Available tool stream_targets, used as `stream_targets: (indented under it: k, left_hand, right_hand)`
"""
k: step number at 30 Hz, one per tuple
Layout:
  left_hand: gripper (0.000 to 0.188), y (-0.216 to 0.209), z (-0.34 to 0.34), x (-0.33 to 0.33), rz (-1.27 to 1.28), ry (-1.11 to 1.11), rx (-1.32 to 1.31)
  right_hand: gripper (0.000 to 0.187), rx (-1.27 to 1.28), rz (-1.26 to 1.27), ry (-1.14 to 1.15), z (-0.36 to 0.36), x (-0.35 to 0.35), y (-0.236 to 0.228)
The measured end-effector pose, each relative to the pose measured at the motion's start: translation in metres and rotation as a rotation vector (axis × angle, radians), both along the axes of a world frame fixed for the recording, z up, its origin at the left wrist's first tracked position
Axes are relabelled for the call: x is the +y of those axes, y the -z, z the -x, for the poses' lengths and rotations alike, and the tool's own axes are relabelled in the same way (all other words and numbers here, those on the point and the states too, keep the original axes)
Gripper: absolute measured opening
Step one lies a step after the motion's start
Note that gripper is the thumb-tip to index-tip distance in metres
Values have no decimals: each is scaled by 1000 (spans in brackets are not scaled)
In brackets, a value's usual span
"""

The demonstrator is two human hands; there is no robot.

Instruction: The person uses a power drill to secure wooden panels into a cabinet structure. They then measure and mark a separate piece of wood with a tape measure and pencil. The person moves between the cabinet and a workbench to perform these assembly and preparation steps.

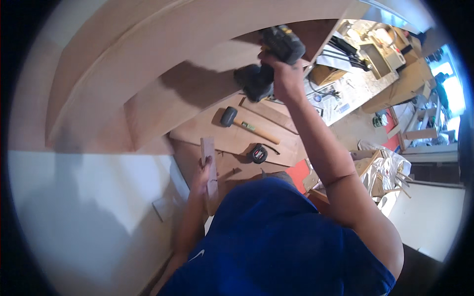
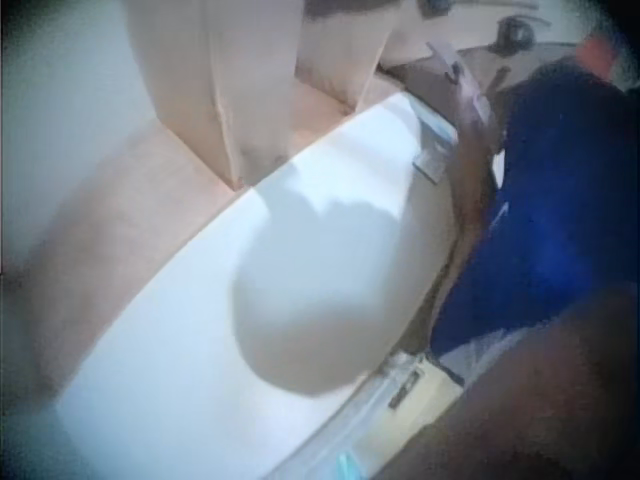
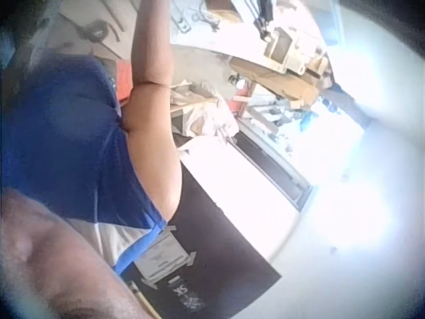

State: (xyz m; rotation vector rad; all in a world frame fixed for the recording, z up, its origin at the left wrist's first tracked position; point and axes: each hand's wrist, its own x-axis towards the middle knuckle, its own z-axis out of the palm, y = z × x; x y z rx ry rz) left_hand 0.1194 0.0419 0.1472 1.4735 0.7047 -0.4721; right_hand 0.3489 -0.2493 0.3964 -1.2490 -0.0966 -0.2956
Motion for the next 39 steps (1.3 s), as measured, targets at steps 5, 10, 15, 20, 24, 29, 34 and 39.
stream_targets:
  k: [5,10,15,20,24,29,34,39]
  left_hand:
    - [62,-30,3,-16,145,-25,-80]
    - [74,-33,-4,-16,188,101,-145]
    - [69,-54,-11,-20,183,114,-169]
    - [61,-65,-21,-18,165,118,-232]
    - [51,-69,-25,-20,193,106,-193]
    - [48,-1,-15,-5,50,36,-223]
    - [52,-39,-10,-23,45,-6,-116]
    - [53,-29,-14,-37,89,-2,-121]
  right_hand:
    - [39,-247,171,61,-33,15,15]
    - [31,-174,268,132,-87,23,34]
    - [37,-258,420,213,-104,30,52]
    - [38,-194,410,201,-94,39,51]
    - [46,-206,375,126,-91,30,54]
    - [94,-400,567,244,-57,5,56]
    - [27,-284,717,228,-2,-75,99]
    - [74,137,1491,-203,50,-173,309]
